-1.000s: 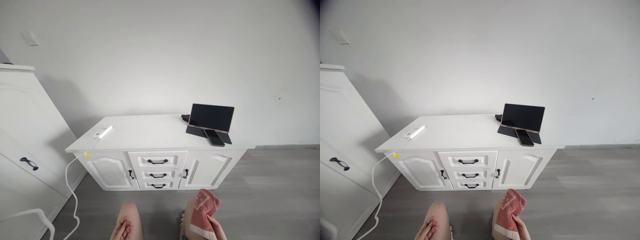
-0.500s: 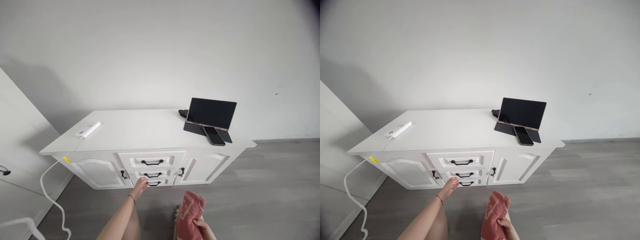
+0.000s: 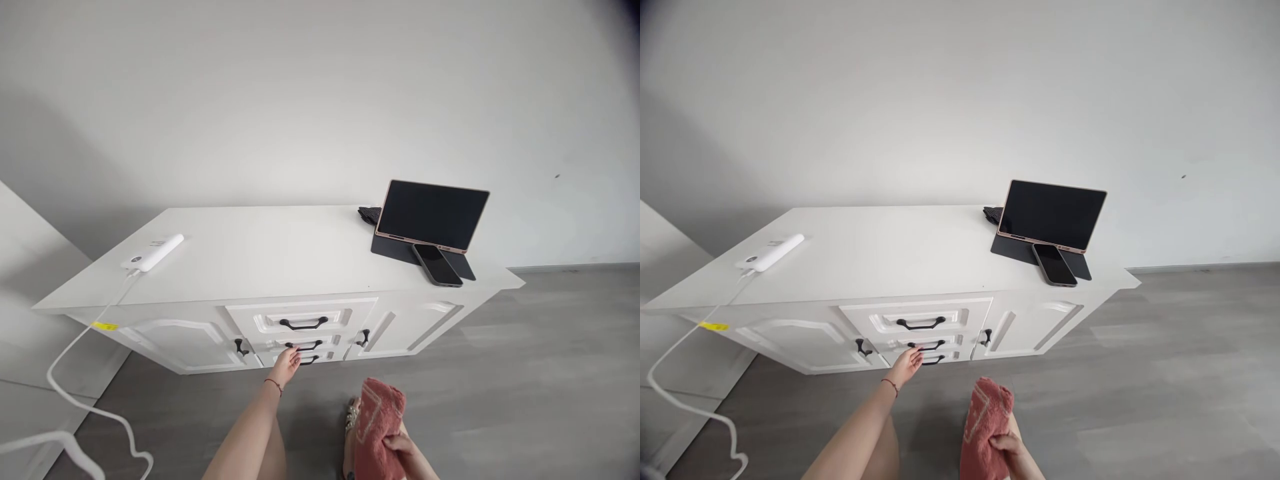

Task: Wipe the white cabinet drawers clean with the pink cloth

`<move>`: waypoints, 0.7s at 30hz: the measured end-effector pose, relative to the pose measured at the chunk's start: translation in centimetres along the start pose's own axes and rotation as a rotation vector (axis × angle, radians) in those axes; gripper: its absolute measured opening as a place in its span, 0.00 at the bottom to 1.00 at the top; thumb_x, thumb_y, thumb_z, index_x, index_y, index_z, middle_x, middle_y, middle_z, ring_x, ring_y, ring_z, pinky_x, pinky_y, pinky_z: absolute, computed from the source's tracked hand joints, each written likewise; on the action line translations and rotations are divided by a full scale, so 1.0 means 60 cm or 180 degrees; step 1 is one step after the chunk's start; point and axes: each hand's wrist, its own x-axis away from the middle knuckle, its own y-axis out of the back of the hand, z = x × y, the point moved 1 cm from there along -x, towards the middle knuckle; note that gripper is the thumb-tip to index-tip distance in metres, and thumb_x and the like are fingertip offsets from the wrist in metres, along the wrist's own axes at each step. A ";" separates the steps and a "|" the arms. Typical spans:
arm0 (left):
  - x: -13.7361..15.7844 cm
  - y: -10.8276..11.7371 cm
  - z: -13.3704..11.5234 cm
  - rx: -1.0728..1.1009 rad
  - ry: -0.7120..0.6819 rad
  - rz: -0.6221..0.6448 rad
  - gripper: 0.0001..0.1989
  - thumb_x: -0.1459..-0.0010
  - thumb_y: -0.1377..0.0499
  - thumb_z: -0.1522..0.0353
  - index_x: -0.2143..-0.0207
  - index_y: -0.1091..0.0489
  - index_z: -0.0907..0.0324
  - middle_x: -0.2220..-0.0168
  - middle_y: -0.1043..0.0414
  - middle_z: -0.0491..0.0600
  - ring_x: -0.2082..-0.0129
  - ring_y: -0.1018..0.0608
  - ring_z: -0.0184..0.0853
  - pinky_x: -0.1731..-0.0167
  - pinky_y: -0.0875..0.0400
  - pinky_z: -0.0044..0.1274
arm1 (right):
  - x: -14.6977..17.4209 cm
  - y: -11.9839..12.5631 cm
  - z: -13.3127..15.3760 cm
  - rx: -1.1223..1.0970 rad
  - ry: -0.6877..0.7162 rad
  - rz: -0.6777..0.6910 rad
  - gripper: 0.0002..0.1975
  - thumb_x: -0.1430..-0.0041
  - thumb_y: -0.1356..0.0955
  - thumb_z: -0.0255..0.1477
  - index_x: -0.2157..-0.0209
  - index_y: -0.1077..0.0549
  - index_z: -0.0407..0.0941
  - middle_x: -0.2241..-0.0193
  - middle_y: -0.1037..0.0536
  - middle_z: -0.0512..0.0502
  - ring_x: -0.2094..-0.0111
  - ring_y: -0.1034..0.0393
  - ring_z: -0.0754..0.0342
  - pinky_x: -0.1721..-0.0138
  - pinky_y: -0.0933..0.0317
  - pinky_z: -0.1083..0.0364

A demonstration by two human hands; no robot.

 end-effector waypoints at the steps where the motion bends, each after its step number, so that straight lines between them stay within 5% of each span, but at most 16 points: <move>1: 0.000 -0.002 0.003 0.0003 -0.0025 -0.0017 0.05 0.43 0.40 0.75 0.70 0.29 0.58 0.62 0.23 0.56 0.58 0.23 0.39 0.52 0.29 0.27 | 0.003 -0.009 0.005 -0.0008 -0.0055 0.0125 0.29 0.71 0.24 0.25 0.60 0.22 0.57 0.64 0.18 0.47 0.63 0.22 0.41 0.55 0.32 0.44; 11: 0.028 0.006 0.030 -0.0244 -0.0058 0.0027 0.06 0.46 0.35 0.72 0.72 0.30 0.58 0.68 0.26 0.48 0.68 0.24 0.31 0.58 0.29 0.24 | 0.025 -0.034 0.021 -0.0180 -0.0128 0.0510 0.24 0.67 0.24 0.19 0.63 0.24 0.47 0.63 0.18 0.46 0.62 0.23 0.47 0.52 0.34 0.47; 21: 0.088 0.065 0.087 -0.0556 0.0105 0.0182 0.10 0.51 0.33 0.73 0.73 0.34 0.57 0.65 0.24 0.48 0.60 0.24 0.38 0.51 0.36 0.34 | 0.030 -0.003 0.035 -0.0135 -0.0313 0.0332 0.19 0.65 0.22 0.22 0.65 0.21 0.43 0.68 0.17 0.43 0.68 0.22 0.48 0.56 0.31 0.49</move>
